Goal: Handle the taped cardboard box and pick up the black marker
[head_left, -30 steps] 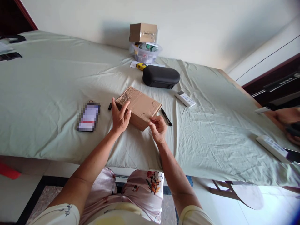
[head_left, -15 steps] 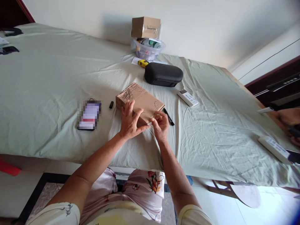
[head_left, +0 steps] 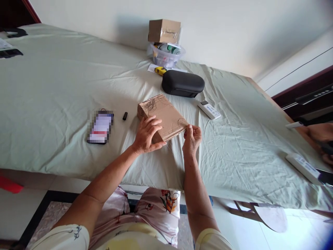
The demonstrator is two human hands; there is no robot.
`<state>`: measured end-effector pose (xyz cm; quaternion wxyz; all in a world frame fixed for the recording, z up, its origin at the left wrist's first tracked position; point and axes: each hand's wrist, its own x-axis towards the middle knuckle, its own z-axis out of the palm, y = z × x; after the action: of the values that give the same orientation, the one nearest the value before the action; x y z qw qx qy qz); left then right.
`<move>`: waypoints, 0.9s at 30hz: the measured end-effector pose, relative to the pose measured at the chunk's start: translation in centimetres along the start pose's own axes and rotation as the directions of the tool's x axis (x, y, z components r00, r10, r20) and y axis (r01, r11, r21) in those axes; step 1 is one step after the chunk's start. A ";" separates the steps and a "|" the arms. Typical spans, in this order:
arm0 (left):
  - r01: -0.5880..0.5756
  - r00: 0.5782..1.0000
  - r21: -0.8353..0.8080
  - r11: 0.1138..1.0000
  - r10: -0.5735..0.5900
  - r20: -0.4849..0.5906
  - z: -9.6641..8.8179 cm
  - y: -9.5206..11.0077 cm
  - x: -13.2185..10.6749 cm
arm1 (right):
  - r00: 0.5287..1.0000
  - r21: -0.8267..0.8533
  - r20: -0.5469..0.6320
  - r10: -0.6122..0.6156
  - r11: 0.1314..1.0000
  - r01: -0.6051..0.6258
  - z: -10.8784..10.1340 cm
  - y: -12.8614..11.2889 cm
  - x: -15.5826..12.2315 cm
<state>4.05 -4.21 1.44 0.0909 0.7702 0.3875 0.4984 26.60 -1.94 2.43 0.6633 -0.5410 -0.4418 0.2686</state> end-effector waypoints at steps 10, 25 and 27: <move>-0.090 0.995 0.113 0.990 0.095 -0.042 0.1 -0.4 0.0 | 0.988 0.139 0.120 0.101 0.983 -0.117 -0.5 1.5 1.0; -0.089 0.982 0.270 0.959 0.040 0.183 -0.1 -0.1 -0.1 | 0.947 -0.750 0.322 0.002 0.611 0.253 -0.8 3.4 0.1; -0.091 0.980 0.290 0.953 0.034 0.197 0.1 -0.1 -0.2 | 0.943 -0.772 0.332 -0.002 0.574 0.273 -0.7 3.6 0.0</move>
<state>4.02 -4.30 1.21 -0.0052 0.8311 0.4228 0.3612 27.64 -1.30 -1.03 0.2893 -0.7000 -0.6499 0.0627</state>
